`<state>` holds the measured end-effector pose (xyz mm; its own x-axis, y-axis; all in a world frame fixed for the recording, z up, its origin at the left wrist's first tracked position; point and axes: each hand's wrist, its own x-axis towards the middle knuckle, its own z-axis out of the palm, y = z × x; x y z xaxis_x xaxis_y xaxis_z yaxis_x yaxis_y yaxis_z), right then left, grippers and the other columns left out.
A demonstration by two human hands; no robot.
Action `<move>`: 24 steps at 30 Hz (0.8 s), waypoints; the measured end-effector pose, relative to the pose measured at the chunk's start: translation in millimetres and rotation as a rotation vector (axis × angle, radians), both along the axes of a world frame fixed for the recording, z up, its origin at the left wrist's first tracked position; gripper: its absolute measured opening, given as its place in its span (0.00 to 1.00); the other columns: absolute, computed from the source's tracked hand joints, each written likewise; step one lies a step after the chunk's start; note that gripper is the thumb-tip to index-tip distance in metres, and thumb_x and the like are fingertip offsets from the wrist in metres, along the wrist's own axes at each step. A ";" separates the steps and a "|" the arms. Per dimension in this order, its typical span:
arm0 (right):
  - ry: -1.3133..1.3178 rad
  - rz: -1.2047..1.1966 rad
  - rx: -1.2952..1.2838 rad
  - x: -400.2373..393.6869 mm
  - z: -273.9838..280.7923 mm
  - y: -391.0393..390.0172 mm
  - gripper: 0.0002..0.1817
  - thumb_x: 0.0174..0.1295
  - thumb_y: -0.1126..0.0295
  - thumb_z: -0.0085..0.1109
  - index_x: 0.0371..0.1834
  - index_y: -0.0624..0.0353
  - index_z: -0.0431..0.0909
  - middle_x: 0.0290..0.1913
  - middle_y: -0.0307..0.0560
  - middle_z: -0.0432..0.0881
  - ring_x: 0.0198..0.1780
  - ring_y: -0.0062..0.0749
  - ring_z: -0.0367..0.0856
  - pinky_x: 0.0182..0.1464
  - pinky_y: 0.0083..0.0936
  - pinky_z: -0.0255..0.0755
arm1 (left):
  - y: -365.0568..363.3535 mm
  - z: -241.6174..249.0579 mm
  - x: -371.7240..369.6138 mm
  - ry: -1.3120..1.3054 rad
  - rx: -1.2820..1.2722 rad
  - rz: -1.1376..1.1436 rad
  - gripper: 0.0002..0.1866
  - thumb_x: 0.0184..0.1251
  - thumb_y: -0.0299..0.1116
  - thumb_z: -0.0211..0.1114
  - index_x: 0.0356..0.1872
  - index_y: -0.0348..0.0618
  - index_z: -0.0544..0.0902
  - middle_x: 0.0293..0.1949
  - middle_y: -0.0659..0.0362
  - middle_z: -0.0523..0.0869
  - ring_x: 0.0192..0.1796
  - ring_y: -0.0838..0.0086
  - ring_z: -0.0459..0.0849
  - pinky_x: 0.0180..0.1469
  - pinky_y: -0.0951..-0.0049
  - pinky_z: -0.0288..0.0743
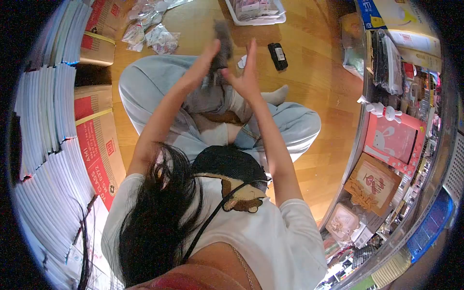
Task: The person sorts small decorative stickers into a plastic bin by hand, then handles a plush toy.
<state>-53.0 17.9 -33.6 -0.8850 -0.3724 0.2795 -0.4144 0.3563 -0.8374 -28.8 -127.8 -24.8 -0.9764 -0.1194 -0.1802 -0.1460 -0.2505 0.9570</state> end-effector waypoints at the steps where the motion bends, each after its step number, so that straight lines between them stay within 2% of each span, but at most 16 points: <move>1: 0.062 0.031 0.020 0.8 9.3 -6.9 0.52 0.49 0.64 0.67 0.72 0.61 0.40 0.72 0.59 0.47 0.72 0.50 0.47 0.70 0.37 0.46 | 7.3 1.9 2.1 -0.003 0.038 -0.096 0.36 0.68 0.60 0.44 0.60 0.34 0.66 0.54 0.48 0.76 0.55 0.63 0.73 0.62 0.69 0.58; 2: 0.072 -0.045 0.028 1.4 13.4 -11.8 0.40 0.56 0.70 0.60 0.70 0.62 0.49 0.68 0.55 0.59 0.68 0.43 0.57 0.67 0.32 0.52 | 3.0 5.1 -0.7 -0.077 0.055 -0.216 0.36 0.67 0.61 0.44 0.57 0.35 0.69 0.52 0.49 0.77 0.54 0.65 0.74 0.62 0.69 0.60; 4: -0.232 -0.003 -0.165 -2.3 7.2 -1.3 0.30 0.60 0.74 0.55 0.66 0.64 0.57 0.62 0.51 0.66 0.64 0.36 0.63 0.65 0.27 0.55 | -18.7 18.5 -12.6 -0.224 0.087 -0.455 0.36 0.66 0.63 0.44 0.53 0.36 0.76 0.48 0.51 0.81 0.52 0.68 0.77 0.60 0.69 0.63; 5: -0.383 0.020 -0.262 -5.3 0.6 5.4 0.26 0.62 0.76 0.52 0.64 0.65 0.61 0.60 0.49 0.70 0.62 0.32 0.66 0.64 0.25 0.56 | -34.2 17.5 -23.5 -0.215 -0.048 -0.521 0.34 0.67 0.61 0.44 0.55 0.39 0.75 0.49 0.53 0.81 0.51 0.68 0.77 0.58 0.69 0.65; 6: -0.277 -0.101 -0.206 -6.4 -17.7 13.2 0.16 0.66 0.78 0.44 0.57 0.66 0.68 0.52 0.46 0.76 0.56 0.26 0.71 0.59 0.22 0.62 | -55.2 11.0 -39.5 -0.206 -0.184 -0.588 0.32 0.68 0.59 0.44 0.57 0.41 0.74 0.50 0.56 0.81 0.50 0.69 0.77 0.57 0.69 0.67; 7: -0.369 -0.161 -0.249 -4.4 -19.1 18.5 0.16 0.66 0.77 0.44 0.57 0.66 0.68 0.52 0.46 0.76 0.55 0.26 0.71 0.58 0.23 0.62 | -75.5 0.1 -54.2 -0.196 -0.321 -0.655 0.31 0.69 0.58 0.44 0.60 0.44 0.73 0.51 0.58 0.81 0.49 0.69 0.78 0.55 0.69 0.68; 9: -0.553 -0.281 -0.336 1.4 -18.9 29.9 0.16 0.67 0.76 0.43 0.57 0.66 0.68 0.52 0.47 0.75 0.53 0.27 0.72 0.57 0.23 0.64 | -112.7 -29.5 -77.3 -0.090 -0.605 -0.395 0.31 0.66 0.58 0.47 0.56 0.43 0.76 0.45 0.56 0.84 0.46 0.63 0.81 0.50 0.66 0.73; 11: -0.633 -0.323 -0.486 4.6 -30.1 36.9 0.16 0.68 0.73 0.42 0.58 0.65 0.67 0.52 0.47 0.74 0.53 0.28 0.71 0.56 0.23 0.64 | -137.0 -12.7 -85.5 -0.314 -1.317 -0.424 0.28 0.60 0.55 0.57 0.50 0.40 0.79 0.48 0.52 0.83 0.47 0.60 0.82 0.51 0.59 0.73; 12: -0.693 -0.327 -0.568 9.7 -20.0 34.6 0.17 0.68 0.72 0.43 0.58 0.65 0.67 0.53 0.47 0.74 0.53 0.28 0.71 0.57 0.24 0.63 | -152.5 -35.7 -86.6 -0.363 -1.467 -0.315 0.30 0.58 0.52 0.59 0.56 0.42 0.73 0.52 0.51 0.80 0.50 0.56 0.80 0.52 0.52 0.71; 13: -0.751 -0.331 -0.651 12.6 -14.0 33.5 0.17 0.68 0.70 0.44 0.58 0.65 0.66 0.53 0.47 0.73 0.54 0.29 0.70 0.58 0.25 0.62 | -165.7 -62.7 -85.0 -0.409 -1.614 -0.199 0.33 0.57 0.49 0.62 0.62 0.44 0.68 0.56 0.50 0.77 0.53 0.52 0.79 0.53 0.45 0.69; 16: -0.860 -0.250 -0.622 22.1 -25.6 45.9 0.24 0.66 0.60 0.51 0.62 0.61 0.64 0.59 0.46 0.71 0.60 0.31 0.69 0.61 0.28 0.61 | -172.0 -93.6 -75.0 -0.581 -1.671 -0.183 0.38 0.56 0.46 0.63 0.66 0.46 0.60 0.58 0.50 0.75 0.57 0.50 0.75 0.53 0.38 0.65; 17: -0.702 -0.187 -0.409 28.3 -31.4 47.2 0.28 0.63 0.57 0.54 0.62 0.62 0.63 0.58 0.48 0.70 0.59 0.34 0.68 0.61 0.30 0.61 | -171.7 -107.2 -73.8 -0.651 -1.678 -0.218 0.38 0.56 0.46 0.63 0.67 0.46 0.60 0.58 0.50 0.75 0.58 0.50 0.75 0.53 0.36 0.64; 19: -0.366 -0.052 0.004 36.5 -31.8 36.3 0.36 0.56 0.52 0.61 0.61 0.63 0.61 0.58 0.53 0.68 0.59 0.39 0.67 0.60 0.34 0.61 | -157.0 -99.4 -81.1 -0.726 -1.677 -0.337 0.30 0.57 0.45 0.62 0.61 0.46 0.69 0.56 0.49 0.77 0.55 0.53 0.77 0.53 0.38 0.65; 20: -0.136 0.013 0.147 38.6 -30.5 33.0 0.40 0.49 0.49 0.66 0.63 0.53 0.60 0.56 0.56 0.68 0.57 0.47 0.70 0.56 0.38 0.65 | -150.5 -93.6 -83.5 -0.713 -1.689 -0.369 0.26 0.58 0.44 0.61 0.57 0.46 0.75 0.54 0.49 0.78 0.53 0.56 0.80 0.53 0.41 0.66; 23: -0.315 0.008 0.485 56.8 -7.5 20.3 0.36 0.49 0.50 0.66 0.62 0.40 0.62 0.51 0.57 0.69 0.53 0.55 0.72 0.51 0.41 0.69 | -150.7 -99.5 -83.1 -0.475 -1.616 -0.404 0.22 0.60 0.50 0.58 0.46 0.44 0.82 0.50 0.46 0.81 0.49 0.56 0.82 0.51 0.48 0.70; 24: -0.229 -0.021 0.468 59.8 -22.2 24.4 0.30 0.51 0.54 0.64 0.60 0.30 0.65 0.49 0.56 0.69 0.50 0.57 0.73 0.46 0.43 0.71 | -148.4 -89.3 -79.4 -0.453 -1.629 -0.378 0.22 0.60 0.52 0.57 0.44 0.44 0.82 0.48 0.46 0.82 0.49 0.57 0.82 0.50 0.51 0.71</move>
<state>6.8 42.3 -55.8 -0.9125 -0.3928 -0.1141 -0.2283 0.7205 -0.6547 -108.2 -276.3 -114.1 -0.9010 -0.2380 -0.3627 -0.2710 0.9616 0.0423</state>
